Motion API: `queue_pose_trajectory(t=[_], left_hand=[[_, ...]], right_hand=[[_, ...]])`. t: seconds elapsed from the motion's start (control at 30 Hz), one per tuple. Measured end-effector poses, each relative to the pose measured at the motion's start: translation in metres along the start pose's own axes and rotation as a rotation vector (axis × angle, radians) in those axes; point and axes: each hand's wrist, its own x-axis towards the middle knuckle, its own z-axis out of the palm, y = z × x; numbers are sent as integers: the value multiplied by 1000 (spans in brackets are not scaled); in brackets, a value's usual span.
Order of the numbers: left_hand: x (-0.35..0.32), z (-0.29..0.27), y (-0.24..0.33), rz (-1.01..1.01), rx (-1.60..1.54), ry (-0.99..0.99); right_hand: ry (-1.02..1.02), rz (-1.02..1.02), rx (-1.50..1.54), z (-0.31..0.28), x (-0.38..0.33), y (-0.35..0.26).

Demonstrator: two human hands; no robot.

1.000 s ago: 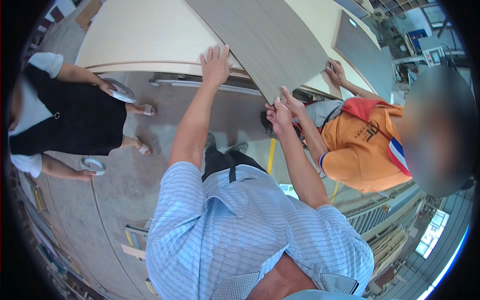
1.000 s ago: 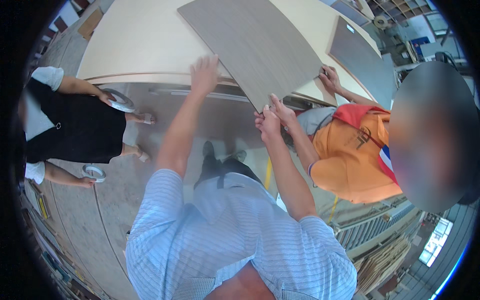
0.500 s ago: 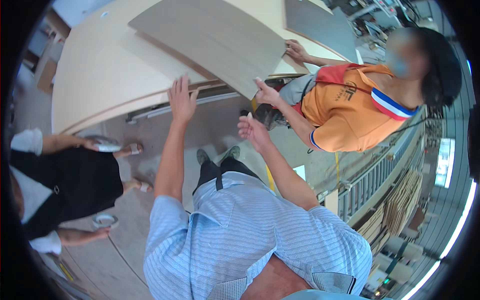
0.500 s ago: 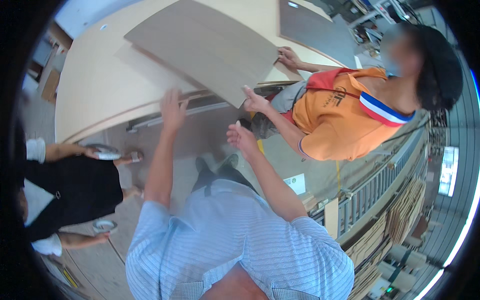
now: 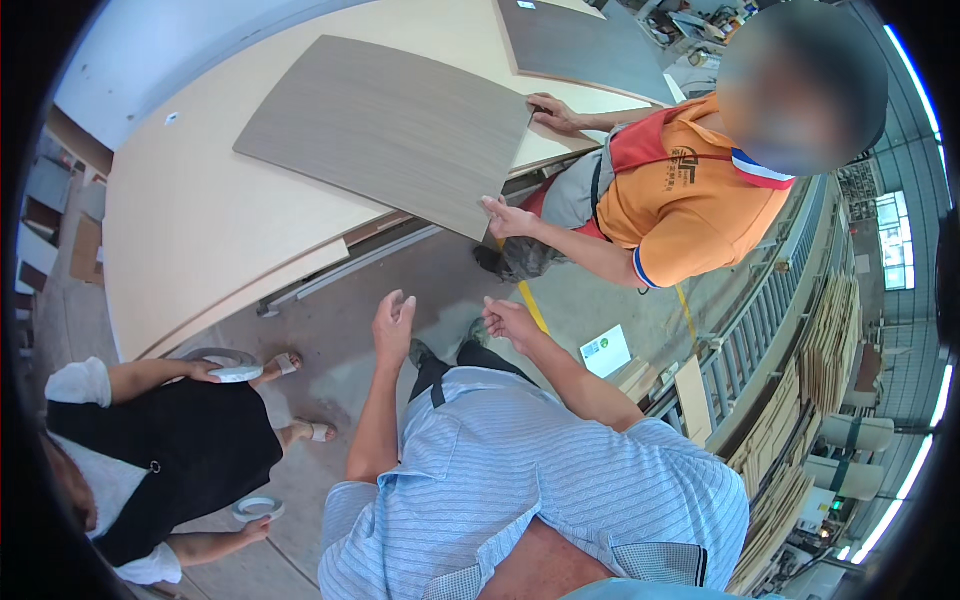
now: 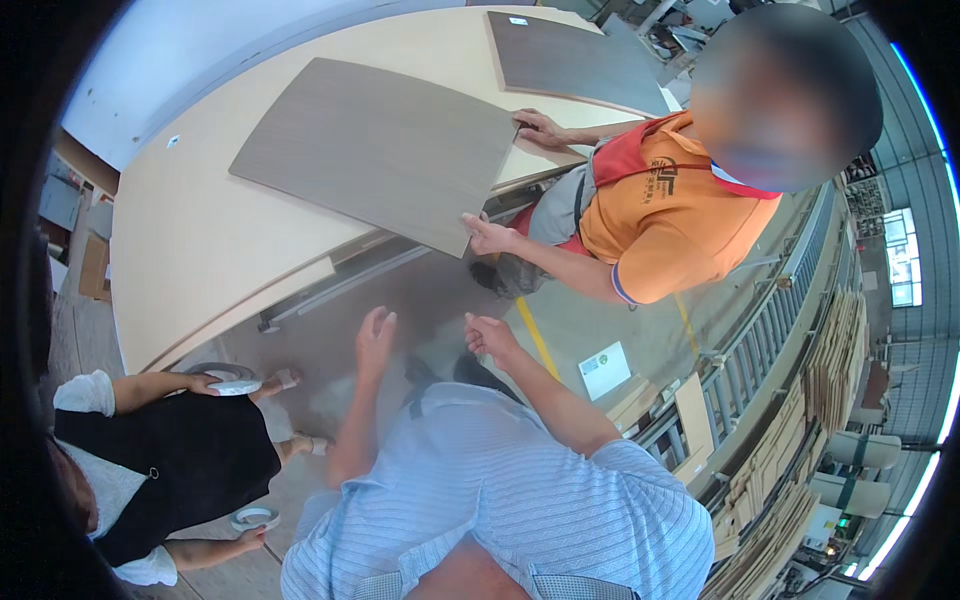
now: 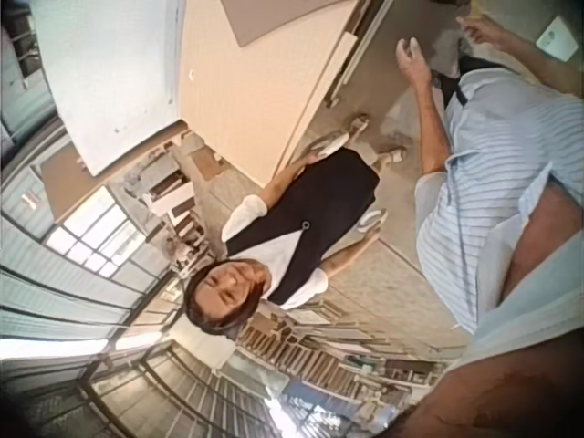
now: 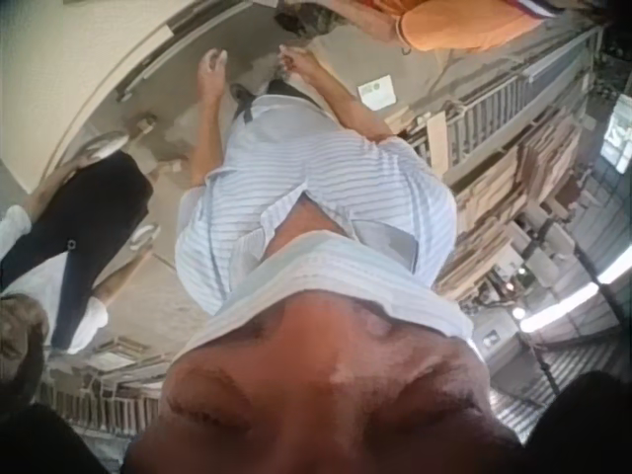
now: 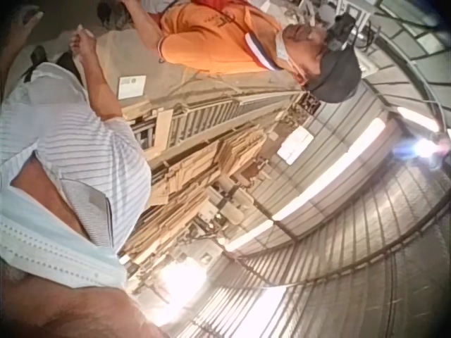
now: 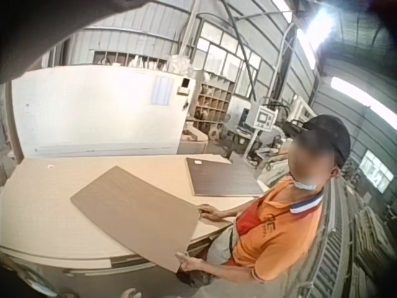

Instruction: Sorting and inspecting wood veneer boards on a production line in a factory.

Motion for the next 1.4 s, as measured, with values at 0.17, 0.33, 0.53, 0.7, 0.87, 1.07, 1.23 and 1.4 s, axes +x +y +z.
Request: queue_pose_trajectory(t=[0.17, 0.33, 0.53, 0.7, 0.87, 1.07, 1.23, 1.4], left_hand=[[30, -1, -16, -60, -249, -133], [36, 8, -15, -164, -349, -194], [33, 16, -22, -236, -386, -282], [27, 19, -32, -300, -429, -337], [20, 24, -36, -331, -404, -335], [12, 34, -34, -325, -349, -385], [12, 38, -42, -381, -388, -337], [-12, 36, -60, -392, -378, -209]], right_hand=[[-76, -46, -11, 23, 18, -7], [-38, -68, -3, 22, 22, -3], [33, -50, 1, -2, 25, 9], [120, -31, 18, -22, 13, 24], [180, -38, 67, -37, 8, 47], [250, -10, 93, -50, -16, 68], [228, 30, 19, -80, -8, 103], [189, 52, -48, -126, -2, 129]])
